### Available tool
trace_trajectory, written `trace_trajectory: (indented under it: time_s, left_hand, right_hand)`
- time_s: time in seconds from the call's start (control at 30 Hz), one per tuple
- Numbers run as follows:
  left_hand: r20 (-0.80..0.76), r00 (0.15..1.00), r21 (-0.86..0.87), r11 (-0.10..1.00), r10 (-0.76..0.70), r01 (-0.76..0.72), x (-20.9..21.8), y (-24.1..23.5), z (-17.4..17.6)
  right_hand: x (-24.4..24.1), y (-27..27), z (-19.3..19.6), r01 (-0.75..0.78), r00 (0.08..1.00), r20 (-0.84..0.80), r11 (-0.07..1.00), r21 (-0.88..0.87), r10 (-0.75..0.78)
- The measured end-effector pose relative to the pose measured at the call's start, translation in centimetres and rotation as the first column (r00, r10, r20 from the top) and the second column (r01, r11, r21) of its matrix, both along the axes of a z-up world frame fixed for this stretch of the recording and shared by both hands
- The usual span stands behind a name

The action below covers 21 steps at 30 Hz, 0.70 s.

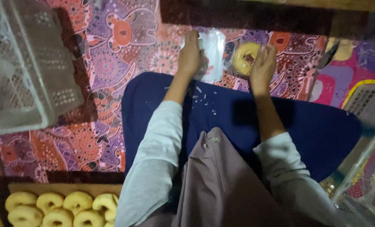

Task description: The person sits on the floor and repeatedly picks up donuts from a wooden board, places them into clear plastic bags, and sets the packaged donuts into a white basket. The person handles both plain and chocolate-topped donuts.

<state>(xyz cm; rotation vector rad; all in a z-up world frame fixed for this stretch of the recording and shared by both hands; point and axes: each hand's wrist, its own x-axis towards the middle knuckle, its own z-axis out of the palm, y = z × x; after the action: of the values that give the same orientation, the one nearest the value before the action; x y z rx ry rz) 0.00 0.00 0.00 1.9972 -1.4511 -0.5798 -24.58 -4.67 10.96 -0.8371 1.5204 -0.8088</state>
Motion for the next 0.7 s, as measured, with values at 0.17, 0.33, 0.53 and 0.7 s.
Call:
trace_trajectory:
  time_s: [0.17,0.33,0.53,0.7]
  left_hand:
    - [0.123,0.987,0.176,0.981,-0.102,0.079,0.4,-0.5,4.5]
    - [0.109,0.984,0.1,0.986,-0.141,0.13,-0.2,0.5,9.8]
    - [-0.211,0.977,-0.388,0.915,0.03,-0.112,-0.9,2.1,17.1]
    - [-0.571,0.808,-0.267,0.898,0.145,-0.35,1.6,2.5,18.9]
  right_hand:
    - [-1.1,-1.0,0.7,-0.546,0.539,-0.839,0.789,-0.283,0.072]
    - [5.0,-2.2,1.5,-0.649,0.673,-0.699,0.646,-0.402,0.242]
    - [10.0,-2.5,5.6,-0.784,0.62,-0.47,0.527,-0.33,0.628]
    - [11.0,0.6,11.7,-0.725,0.689,-0.609,0.366,-0.584,0.393]
